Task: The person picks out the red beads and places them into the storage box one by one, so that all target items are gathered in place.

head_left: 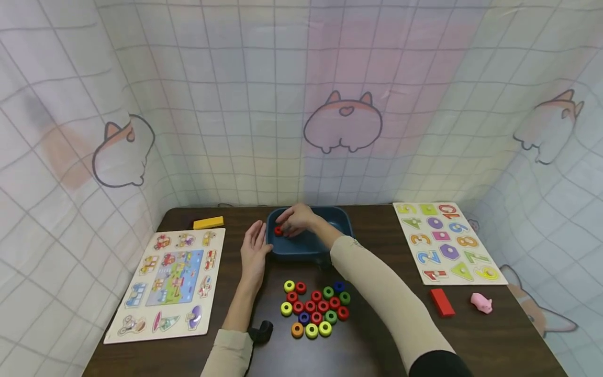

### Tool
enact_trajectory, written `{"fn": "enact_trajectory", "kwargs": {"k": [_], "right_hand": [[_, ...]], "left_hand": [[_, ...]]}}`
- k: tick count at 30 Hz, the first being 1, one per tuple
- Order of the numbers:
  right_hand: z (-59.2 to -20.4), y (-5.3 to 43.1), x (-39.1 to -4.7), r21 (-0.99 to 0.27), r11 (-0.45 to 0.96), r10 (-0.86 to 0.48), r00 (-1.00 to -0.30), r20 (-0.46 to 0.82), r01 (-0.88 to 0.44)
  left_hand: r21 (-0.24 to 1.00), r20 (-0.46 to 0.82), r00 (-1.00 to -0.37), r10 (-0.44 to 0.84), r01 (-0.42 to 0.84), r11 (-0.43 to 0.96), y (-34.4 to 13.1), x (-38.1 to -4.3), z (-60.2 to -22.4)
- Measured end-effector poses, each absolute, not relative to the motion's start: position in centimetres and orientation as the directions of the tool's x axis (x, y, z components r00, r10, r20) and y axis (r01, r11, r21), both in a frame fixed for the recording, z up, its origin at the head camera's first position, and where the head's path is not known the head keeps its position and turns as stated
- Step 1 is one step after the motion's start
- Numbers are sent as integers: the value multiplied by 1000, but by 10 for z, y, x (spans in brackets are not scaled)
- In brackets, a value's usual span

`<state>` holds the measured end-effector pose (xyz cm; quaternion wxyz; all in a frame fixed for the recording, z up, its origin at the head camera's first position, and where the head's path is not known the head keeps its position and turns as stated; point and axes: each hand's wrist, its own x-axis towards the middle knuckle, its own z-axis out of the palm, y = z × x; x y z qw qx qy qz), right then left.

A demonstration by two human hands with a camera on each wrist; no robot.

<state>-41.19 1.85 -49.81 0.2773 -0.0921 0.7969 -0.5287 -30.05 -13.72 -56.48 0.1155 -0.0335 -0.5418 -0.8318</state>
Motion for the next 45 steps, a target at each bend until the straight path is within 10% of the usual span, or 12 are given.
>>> {"fn": "enact_trajectory", "kwargs": {"k": [12,23,34,45], "right_hand": [[-455,77,-339,-899,421,-634,-747,-198,-119],[-500,85,-283,-832,522,-663,-704,-256,-189],[-522,84,-282,-883,467,-612,-737,-286,-45],[-473,89,-314,-900,435,-712,-625,-320,-34]], "left_hand": [[892,172,-972,-159,222,-393,-137,-301,-560],[887,177,-972,-156,226,-402,-139,-298,-562],[907,167,-976,-139,207,-366,-137,-300,-565],[894,167,-977,-133,207,-396,-137,-298,-565]]}}
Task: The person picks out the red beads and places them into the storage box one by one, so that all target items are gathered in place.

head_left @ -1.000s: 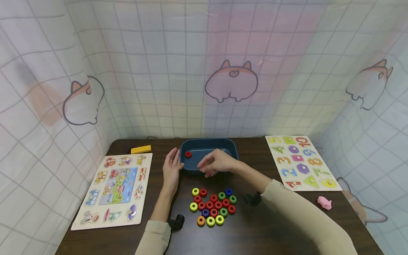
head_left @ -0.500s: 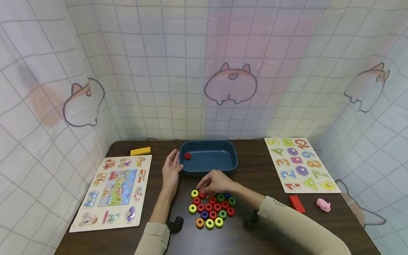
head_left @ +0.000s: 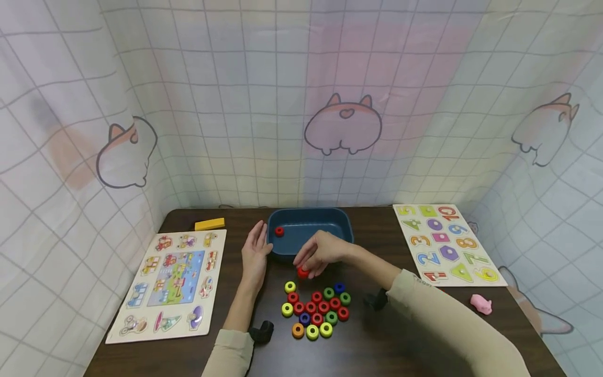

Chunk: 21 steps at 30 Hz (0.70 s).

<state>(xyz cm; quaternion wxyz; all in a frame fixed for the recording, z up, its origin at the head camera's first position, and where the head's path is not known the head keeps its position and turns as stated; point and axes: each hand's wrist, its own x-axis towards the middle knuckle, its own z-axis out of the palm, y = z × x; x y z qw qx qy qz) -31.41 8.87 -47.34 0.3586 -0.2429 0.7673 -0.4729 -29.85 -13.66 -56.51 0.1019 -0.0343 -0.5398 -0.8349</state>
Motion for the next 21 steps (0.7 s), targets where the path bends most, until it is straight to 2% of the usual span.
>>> {"fn": "enact_trajectory", "kwargs": {"k": [4,8,15,21], "right_hand": [[-457,82,-342,-901,431,-675,-679,-289,-45],[-458,69,-371,-894,447,-596,-753,-278,-24],[-492,47,-407,-893,434,-448,-832,-327,117],[-515,36,-420,-890,431,-366,-874,-320,145]], "left_hand": [[885,168,-977,-133,209,-416,-137,-299,-565],[869,182,-973,-142,227,-440,-137,-299,-566],[817,172,-975,-139,220,-533,-138,-297,-565],[778,187,-975,-115,219,-589,-140,-294,-555]]}}
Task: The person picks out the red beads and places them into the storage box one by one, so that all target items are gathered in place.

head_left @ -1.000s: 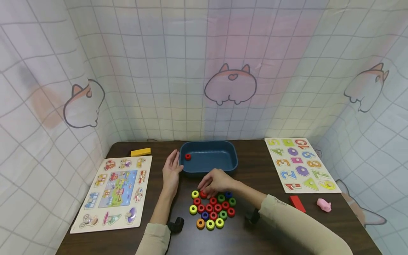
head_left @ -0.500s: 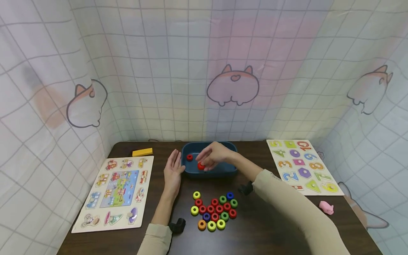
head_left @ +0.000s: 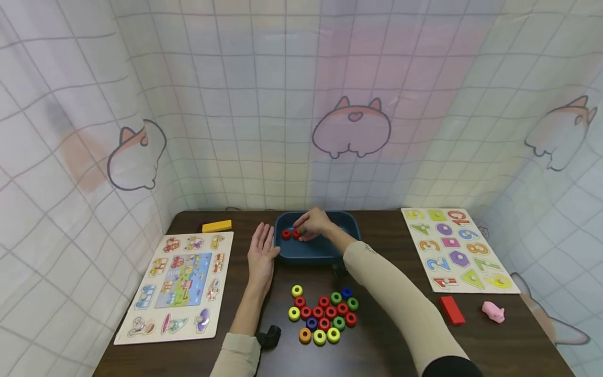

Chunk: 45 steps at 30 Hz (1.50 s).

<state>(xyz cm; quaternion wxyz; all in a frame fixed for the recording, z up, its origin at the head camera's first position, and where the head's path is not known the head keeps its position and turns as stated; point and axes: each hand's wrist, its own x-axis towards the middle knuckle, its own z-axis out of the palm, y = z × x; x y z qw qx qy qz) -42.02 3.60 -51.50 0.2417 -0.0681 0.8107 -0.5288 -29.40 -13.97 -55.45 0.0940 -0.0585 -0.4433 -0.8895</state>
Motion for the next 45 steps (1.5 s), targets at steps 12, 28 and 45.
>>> {"fn": "enact_trajectory", "kwargs": {"k": [12,28,45], "right_hand": [[-474,66,-385,-884,464,-506,-836,-213,-55],[-482,77,-283,-888,408,-762,-614,-204,-212],[-517,58,-268,-794,455,-815,-547,-190,-403]], "left_hand": [[769,153,-982,-107,186,-611,-138,-296,-553],[785,135,-982,-132,187,-591,-140,-302,-559],[808,127,-982,-136,182,-560,-140,-301,-563]]}}
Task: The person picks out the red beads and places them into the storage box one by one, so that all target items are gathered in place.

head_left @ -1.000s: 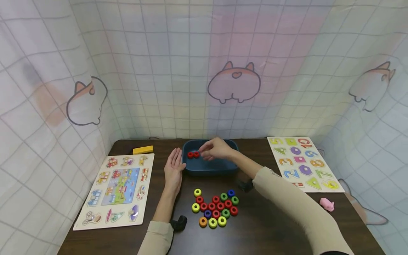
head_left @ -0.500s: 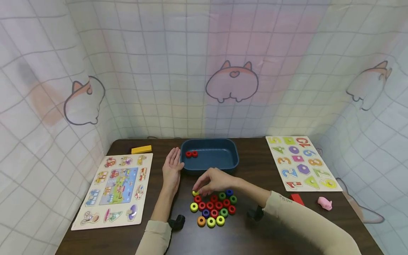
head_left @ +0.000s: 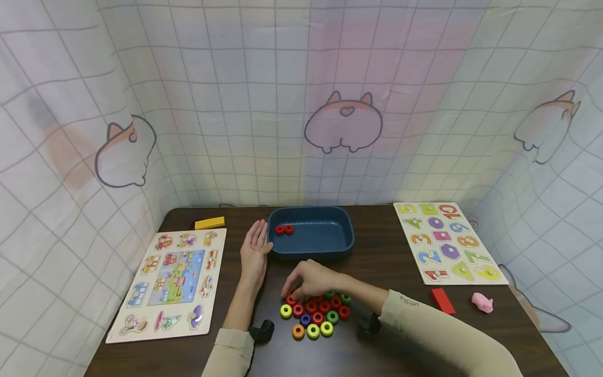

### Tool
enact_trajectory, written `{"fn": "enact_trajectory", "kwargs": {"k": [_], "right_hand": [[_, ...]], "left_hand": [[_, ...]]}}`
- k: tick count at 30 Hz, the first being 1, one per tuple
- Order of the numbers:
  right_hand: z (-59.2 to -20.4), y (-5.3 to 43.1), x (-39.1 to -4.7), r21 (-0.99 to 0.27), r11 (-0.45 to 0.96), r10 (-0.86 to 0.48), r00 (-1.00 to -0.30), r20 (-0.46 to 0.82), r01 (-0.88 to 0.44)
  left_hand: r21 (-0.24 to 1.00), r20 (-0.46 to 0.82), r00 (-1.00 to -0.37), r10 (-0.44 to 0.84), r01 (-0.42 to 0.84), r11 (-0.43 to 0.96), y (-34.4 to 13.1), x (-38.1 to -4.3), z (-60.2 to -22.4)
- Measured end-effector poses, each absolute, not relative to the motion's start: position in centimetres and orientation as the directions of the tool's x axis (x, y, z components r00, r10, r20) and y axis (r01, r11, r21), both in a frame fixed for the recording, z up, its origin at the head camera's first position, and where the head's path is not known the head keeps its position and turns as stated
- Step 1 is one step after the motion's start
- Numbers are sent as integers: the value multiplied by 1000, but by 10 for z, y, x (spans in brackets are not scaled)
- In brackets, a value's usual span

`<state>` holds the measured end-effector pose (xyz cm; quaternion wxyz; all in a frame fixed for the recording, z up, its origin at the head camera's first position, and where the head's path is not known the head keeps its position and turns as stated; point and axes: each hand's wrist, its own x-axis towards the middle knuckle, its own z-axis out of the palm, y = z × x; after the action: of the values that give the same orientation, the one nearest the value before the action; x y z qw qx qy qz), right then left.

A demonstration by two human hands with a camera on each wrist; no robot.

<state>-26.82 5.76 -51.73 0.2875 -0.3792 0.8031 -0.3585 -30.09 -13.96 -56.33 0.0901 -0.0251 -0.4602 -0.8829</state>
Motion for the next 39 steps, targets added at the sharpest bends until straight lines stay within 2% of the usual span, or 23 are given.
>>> {"fn": "enact_trajectory", "kwargs": {"k": [3,10,14,19,24,28,33,39], "right_hand": [[-515,57,-268,-797,462,-808,-555,-197,-389],[-488,66,-283,-898,396,-794,-563,-228,-194],[-461,71,-310,-920,372,-775,-587,-234,-124],[-444,72,-355,-914,397,-704,-667,-244,-84],[-462,72,-395,-891,453,-576,-771,-270,-27],[-489,68,-411,-883,468,-480,-828,-290,38],[-511,66,-415,-865,497,-408,-863,-298,63],[-506,65,-411,-870,494,-407,-882,-239,8]], "left_hand": [[800,138,-981,-139,193,-568,-140,-301,-564],[799,131,-984,-122,177,-575,-139,-300,-563],[794,148,-983,-107,183,-580,-140,-301,-562],[791,171,-978,-119,208,-575,-141,-302,-562],[808,156,-979,-133,204,-552,-137,-301,-566],[803,171,-977,-129,214,-556,-137,-299,-566],[797,181,-975,-130,223,-561,-135,-298,-568],[792,188,-973,-133,231,-565,-138,-301,-566]]}}
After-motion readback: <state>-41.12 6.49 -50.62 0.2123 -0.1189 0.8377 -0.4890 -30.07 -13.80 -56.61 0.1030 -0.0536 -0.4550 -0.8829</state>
